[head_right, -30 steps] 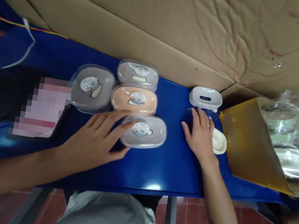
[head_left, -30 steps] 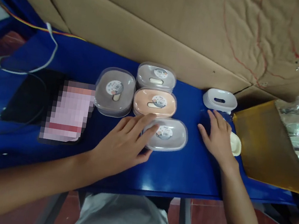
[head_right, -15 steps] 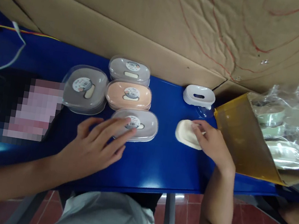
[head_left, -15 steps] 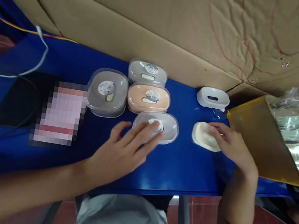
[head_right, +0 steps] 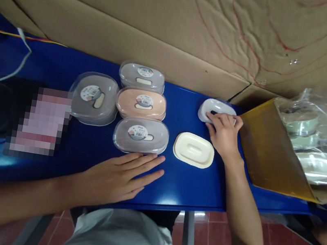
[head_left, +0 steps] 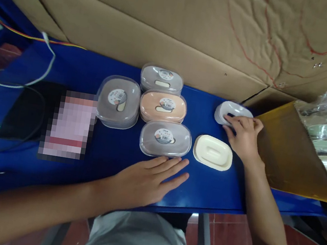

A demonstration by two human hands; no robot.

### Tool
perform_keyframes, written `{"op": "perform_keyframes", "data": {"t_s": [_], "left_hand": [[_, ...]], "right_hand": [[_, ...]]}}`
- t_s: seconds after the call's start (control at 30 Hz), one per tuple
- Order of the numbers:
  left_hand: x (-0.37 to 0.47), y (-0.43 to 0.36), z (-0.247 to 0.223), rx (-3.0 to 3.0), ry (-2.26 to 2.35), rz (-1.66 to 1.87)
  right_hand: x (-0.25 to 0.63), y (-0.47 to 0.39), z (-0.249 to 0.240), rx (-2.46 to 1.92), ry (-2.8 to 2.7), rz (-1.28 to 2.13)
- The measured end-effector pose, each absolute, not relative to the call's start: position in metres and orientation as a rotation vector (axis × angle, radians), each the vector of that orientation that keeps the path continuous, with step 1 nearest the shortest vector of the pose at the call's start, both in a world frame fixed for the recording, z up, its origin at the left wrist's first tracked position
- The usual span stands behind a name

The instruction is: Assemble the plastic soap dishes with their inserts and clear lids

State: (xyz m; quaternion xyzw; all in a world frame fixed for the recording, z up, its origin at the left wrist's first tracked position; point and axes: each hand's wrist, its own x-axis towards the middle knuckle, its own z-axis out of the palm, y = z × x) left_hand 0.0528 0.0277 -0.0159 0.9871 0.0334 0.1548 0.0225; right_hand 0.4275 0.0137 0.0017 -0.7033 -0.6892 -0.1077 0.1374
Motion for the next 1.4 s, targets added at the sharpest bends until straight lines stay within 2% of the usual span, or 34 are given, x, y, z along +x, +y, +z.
{"op": "perform_keyframes", "data": {"t_s": [0.13, 0.23, 0.53, 0.6, 0.73, 0.87, 0.97, 1.17, 1.4], "left_hand": [[0.052, 0.028, -0.016, 3.058, 0.096, 0.509], [0.050, 0.028, -0.016, 3.058, 0.096, 0.529], [0.048, 0.027, -0.020, 3.051, 0.127, 0.589], [0.049, 0.027, -0.019, 3.066, 0.120, 0.609], [0.050, 0.028, -0.015, 3.089, 0.167, 0.574], [0.050, 0.029, -0.014, 3.114, 0.147, 0.573], [0.049, 0.030, -0.013, 3.142, 0.119, 0.581], [0.044, 0.030, -0.010, 2.998, -0.130, 0.671], [0.051, 0.031, -0.018, 2.943, 0.063, 0.676]], "right_hand": [[0.399, -0.026, 0.029, -1.800, -2.127, -0.105], [0.374, -0.061, 0.040, -1.804, -2.179, -0.060], [0.318, -0.087, 0.002, -1.788, -2.289, -0.157], [0.315, -0.090, 0.002, -1.716, -2.304, -0.095], [0.345, -0.079, 0.019, -1.560, -2.292, 0.137], [0.413, -0.034, 0.018, -1.919, -1.982, -0.223], [0.449, -0.009, 0.000, -2.040, -1.915, -0.268], [0.446, -0.040, -0.017, -2.017, -1.840, -0.059], [0.399, -0.099, 0.012, -1.627, -1.893, 0.389]]}}
